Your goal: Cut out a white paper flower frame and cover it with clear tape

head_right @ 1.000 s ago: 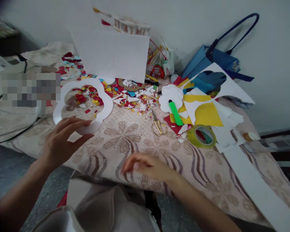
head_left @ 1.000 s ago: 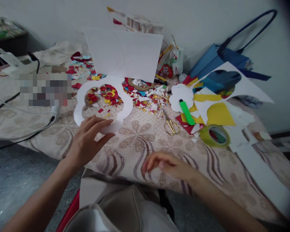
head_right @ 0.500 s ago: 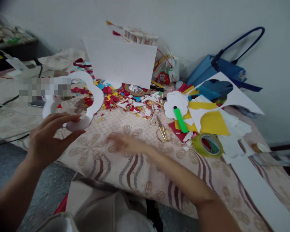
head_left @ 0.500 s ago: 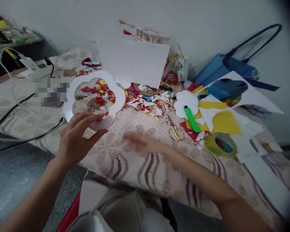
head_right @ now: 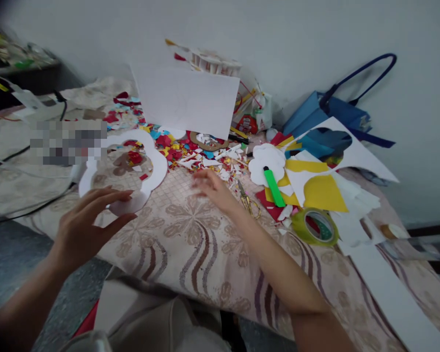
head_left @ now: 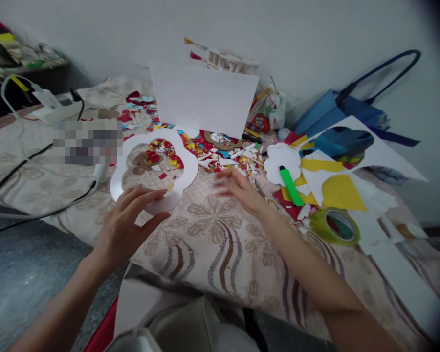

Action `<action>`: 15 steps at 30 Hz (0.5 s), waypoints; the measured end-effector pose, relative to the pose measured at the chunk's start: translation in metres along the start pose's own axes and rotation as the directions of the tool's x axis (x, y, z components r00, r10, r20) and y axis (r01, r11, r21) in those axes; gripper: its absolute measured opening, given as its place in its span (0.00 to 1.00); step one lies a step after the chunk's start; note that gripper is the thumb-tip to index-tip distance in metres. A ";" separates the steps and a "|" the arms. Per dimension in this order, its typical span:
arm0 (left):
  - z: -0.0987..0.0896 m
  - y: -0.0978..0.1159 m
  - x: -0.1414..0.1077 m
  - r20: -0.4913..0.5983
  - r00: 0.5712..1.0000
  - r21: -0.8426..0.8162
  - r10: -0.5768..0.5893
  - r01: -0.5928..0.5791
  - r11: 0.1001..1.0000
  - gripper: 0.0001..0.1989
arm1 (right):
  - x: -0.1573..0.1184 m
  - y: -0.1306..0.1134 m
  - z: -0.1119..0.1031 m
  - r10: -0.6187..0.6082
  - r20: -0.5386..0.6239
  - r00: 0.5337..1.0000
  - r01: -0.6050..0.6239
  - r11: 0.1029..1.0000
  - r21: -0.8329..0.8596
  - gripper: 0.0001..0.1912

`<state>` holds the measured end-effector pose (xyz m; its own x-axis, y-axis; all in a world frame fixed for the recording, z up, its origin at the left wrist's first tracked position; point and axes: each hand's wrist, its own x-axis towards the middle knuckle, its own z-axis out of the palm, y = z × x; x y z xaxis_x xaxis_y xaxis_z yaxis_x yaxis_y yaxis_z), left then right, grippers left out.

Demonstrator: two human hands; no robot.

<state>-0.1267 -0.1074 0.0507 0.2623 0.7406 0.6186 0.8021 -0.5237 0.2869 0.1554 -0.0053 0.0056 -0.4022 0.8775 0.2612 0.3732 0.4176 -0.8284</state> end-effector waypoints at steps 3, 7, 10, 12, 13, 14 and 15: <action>0.000 -0.002 -0.003 -0.001 1.000 0.000 -0.026 0.026 1.000 0.16 | -0.007 0.002 -0.012 -0.032 0.048 0.998 0.035 0.997 -0.067 0.20; 0.001 -0.004 -0.002 -0.022 0.999 -0.001 -0.040 0.040 0.999 0.17 | -0.002 -0.007 0.007 -0.076 -0.286 0.955 0.073 0.997 -0.022 0.17; 0.001 -0.002 -0.001 -0.035 0.998 -0.006 -0.046 0.045 0.999 0.17 | 0.016 -0.013 0.029 -0.093 0.082 0.992 0.090 0.995 0.039 0.16; 0.000 0.000 -0.001 -0.024 0.998 -0.005 -0.055 0.055 0.998 0.17 | 0.026 -0.016 0.032 -0.078 0.044 0.996 0.078 0.997 0.012 0.18; -0.001 0.001 -0.001 -0.008 0.998 -0.002 -0.062 0.062 0.998 0.17 | 0.027 -0.018 0.029 -0.069 -0.036 0.997 0.068 0.998 -0.009 0.19; -0.001 0.002 -0.002 0.007 0.998 0.001 -0.068 0.068 0.998 0.17 | 0.024 -0.020 0.024 -0.060 -0.158 0.986 0.056 0.998 -0.029 0.20; -0.002 0.003 -0.004 0.021 0.997 0.003 -0.074 0.074 0.997 0.17 | 0.017 -0.024 0.020 -0.036 -0.233 0.972 0.036 0.999 -0.007 0.20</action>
<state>-0.1261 -0.1124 0.0503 0.2133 0.7862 0.5800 0.8210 -0.4661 0.3298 0.1233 -0.0050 0.0200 -0.2094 0.8925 0.3995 0.3644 0.4503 -0.8151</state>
